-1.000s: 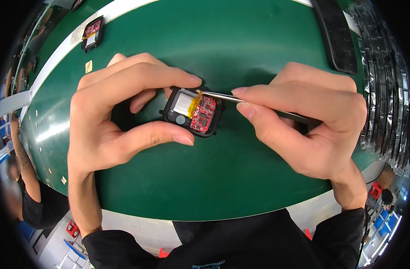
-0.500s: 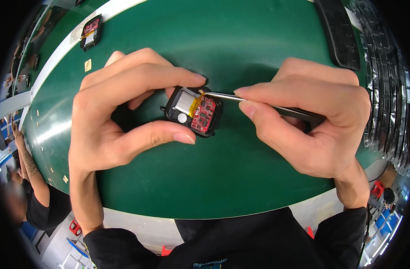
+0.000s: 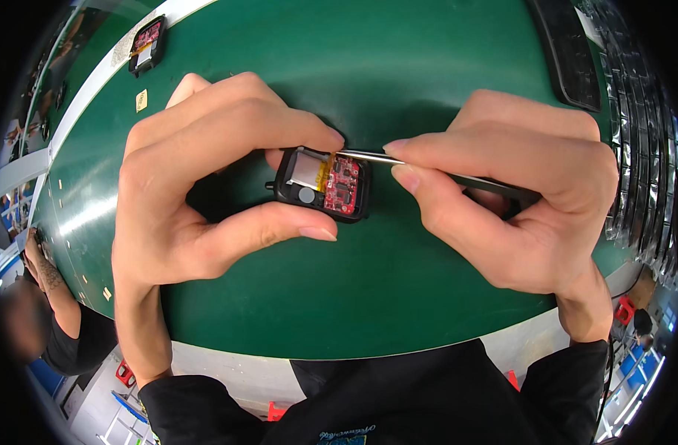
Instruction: Assembling and inspecting internal components of a small electronic device using a precision tool.
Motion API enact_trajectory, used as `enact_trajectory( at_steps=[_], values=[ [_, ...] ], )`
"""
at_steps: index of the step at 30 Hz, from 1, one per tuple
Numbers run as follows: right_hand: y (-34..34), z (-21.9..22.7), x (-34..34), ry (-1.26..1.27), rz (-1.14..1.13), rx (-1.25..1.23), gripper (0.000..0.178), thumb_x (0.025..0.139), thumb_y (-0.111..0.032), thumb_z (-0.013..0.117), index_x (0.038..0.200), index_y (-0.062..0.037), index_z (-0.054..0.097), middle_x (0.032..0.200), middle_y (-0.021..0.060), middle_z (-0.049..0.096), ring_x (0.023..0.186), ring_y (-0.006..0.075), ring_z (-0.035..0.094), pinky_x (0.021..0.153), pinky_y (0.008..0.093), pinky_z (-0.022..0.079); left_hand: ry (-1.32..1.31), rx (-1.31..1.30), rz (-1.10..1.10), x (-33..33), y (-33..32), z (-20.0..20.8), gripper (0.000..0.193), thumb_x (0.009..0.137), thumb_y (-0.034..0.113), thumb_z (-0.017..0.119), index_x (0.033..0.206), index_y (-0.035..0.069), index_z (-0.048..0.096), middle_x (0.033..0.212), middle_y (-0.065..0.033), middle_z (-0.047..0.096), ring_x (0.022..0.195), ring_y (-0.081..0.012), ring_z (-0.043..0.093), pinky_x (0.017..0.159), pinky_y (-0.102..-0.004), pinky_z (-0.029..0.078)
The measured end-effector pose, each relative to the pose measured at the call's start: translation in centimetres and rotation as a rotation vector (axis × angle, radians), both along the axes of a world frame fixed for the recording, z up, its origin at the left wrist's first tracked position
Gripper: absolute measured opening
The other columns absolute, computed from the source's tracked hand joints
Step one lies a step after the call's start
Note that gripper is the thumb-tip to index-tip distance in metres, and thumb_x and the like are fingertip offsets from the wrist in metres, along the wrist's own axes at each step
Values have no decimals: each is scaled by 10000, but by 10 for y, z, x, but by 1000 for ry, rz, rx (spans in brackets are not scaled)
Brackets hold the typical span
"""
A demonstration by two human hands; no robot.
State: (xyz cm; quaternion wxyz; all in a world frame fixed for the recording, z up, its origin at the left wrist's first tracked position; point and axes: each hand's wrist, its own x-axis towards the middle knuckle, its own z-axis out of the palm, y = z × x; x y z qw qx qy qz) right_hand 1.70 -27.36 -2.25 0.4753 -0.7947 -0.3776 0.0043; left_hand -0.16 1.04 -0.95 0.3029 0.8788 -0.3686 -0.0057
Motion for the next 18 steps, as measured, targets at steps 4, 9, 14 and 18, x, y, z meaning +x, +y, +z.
enact_trajectory(
  at_steps=[4,9,14,18],
  values=[
    [0,2,-1,19,-17,-1,234,723,120,787,938,38,836,646,48,693,518,94,540,462,251,343,1,1,5,-1,0,2,645,717,496,942,1090,-8,792,937,-78,778,725,-168,574,662,-316,340],
    [-1,1,-3,-23,-14,-15,222,730,104,799,935,28,839,656,48,703,525,90,554,462,244,355,-5,6,10,-1,-1,1,646,713,494,947,1092,-8,797,931,-71,775,724,-165,568,661,-317,338],
    [-2,-3,-2,-36,-13,14,210,742,102,797,929,16,841,646,36,692,508,78,534,449,238,340,6,-1,14,-2,-1,-1,629,723,484,950,1093,-2,802,934,-68,778,726,-162,568,663,-316,339],
    [-2,-4,-4,-37,-26,26,208,752,101,794,926,0,845,627,18,669,492,68,519,435,237,323,17,-33,31,-3,-1,-2,614,714,464,959,1093,7,804,935,-64,778,727,-157,559,666,-316,338]
  ],
)
